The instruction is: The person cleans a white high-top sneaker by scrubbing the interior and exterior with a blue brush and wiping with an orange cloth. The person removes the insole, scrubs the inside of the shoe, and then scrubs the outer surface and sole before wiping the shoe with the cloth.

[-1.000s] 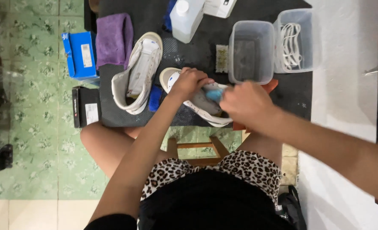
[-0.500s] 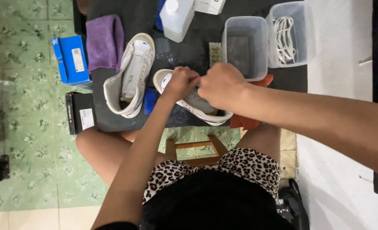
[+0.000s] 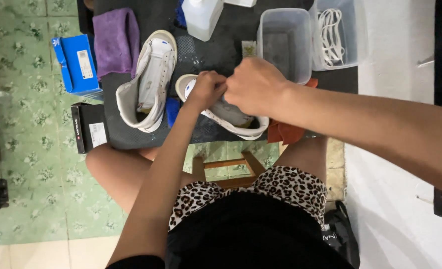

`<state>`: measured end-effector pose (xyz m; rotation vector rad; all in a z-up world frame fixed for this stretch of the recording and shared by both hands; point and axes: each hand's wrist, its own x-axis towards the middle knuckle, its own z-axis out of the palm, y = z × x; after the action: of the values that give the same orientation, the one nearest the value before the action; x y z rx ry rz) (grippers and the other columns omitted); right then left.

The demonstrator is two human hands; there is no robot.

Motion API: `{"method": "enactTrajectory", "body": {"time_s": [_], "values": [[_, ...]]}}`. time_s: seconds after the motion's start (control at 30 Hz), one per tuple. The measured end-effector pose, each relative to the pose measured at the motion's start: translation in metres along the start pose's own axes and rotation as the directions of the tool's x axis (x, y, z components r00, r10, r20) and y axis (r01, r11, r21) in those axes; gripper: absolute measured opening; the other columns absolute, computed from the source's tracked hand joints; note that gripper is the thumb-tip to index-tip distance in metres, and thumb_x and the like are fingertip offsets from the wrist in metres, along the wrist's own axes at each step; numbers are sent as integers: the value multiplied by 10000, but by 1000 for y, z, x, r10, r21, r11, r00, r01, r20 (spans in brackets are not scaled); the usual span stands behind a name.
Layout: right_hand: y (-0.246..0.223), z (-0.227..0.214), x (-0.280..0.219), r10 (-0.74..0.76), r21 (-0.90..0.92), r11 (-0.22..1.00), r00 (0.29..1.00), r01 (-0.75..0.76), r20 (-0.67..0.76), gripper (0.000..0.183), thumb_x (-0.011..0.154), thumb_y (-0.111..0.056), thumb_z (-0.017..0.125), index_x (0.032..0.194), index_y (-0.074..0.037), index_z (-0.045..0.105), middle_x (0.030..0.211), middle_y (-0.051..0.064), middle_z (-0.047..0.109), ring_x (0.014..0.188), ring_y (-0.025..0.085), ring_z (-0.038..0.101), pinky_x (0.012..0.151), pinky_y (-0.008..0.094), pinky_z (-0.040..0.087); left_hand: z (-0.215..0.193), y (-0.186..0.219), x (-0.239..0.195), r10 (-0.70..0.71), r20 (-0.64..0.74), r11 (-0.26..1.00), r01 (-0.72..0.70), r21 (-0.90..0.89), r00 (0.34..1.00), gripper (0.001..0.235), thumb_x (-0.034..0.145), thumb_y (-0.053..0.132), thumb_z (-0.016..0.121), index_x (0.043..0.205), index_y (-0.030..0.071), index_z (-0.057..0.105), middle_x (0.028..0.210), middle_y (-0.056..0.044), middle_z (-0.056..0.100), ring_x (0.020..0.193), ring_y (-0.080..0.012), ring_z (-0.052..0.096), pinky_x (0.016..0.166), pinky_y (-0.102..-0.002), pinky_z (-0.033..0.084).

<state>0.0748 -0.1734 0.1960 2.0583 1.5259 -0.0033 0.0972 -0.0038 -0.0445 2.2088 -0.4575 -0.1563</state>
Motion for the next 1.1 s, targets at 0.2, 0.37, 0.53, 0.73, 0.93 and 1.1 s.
{"method": "enactTrajectory", "body": {"time_s": [0.2, 0.37, 0.53, 0.73, 0.93, 1.1], "values": [[-9, -8, 4, 50, 137, 989, 998, -55, 42, 348, 917, -180, 602, 580, -245, 658, 598, -13, 673, 506, 204, 611, 444, 362, 422, -13, 23, -6, -86, 8, 994, 87, -67, 996, 161, 964, 135, 675, 830, 83, 748, 791, -165, 688, 852, -375, 684, 833, -443, 534], [-14, -13, 5, 70, 123, 990, 997, -72, 23, 309, 901, -182, 625, 598, -240, 649, 600, -19, 654, 497, 226, 619, 426, 376, 410, 6, 0, 1, -114, 11, 986, 114, -119, 993, 111, 948, 187, 709, 868, 132, 762, 798, -126, 696, 843, -344, 684, 831, -446, 540], [-15, -3, -3, 55, 60, 997, 998, -53, -36, 317, 875, -162, 670, 580, -261, 612, 583, -21, 656, 515, 202, 619, 447, 333, 396, -23, 39, -11, -189, 60, 971, 195, -138, 980, 112, 919, 163, 725, 985, 172, 814, 933, -169, 747, 973, -401, 704, 896, -480, 539], [-7, -33, -74, 213, 497, 831, 969, -249, 128, 320, 899, -75, 624, 583, -101, 665, 642, 123, 689, 585, 318, 669, 464, 403, 469, -51, 92, -40, -44, -181, 949, -15, -315, 983, 343, 792, 190, 908, 1038, 80, 696, 1001, -168, 694, 1082, -395, 648, 1014, -476, 461], [8, -73, -148, 282, 382, 659, 684, -647, 673, 159, 930, -185, 464, 874, -276, 581, 597, -20, 484, 569, 213, 522, 528, 392, 331, -51, 193, -65, -420, 5, 891, 413, -188, 908, 192, 802, 98, 623, 649, 134, 514, 668, -18, 524, 636, -155, 485, 570, -343, 395], [-21, -51, -179, 530, 619, 275, 653, -736, 541, 437, 1016, -280, 476, 1408, -367, 649, 846, 14, 742, 760, 288, 676, 593, 470, 464, 33, 173, -36, -541, 165, 720, 353, 598, 825, 268, 852, 180, 725, 1119, 192, 748, 1208, -85, 662, 1147, -293, 604, 940, -391, 522]]}}
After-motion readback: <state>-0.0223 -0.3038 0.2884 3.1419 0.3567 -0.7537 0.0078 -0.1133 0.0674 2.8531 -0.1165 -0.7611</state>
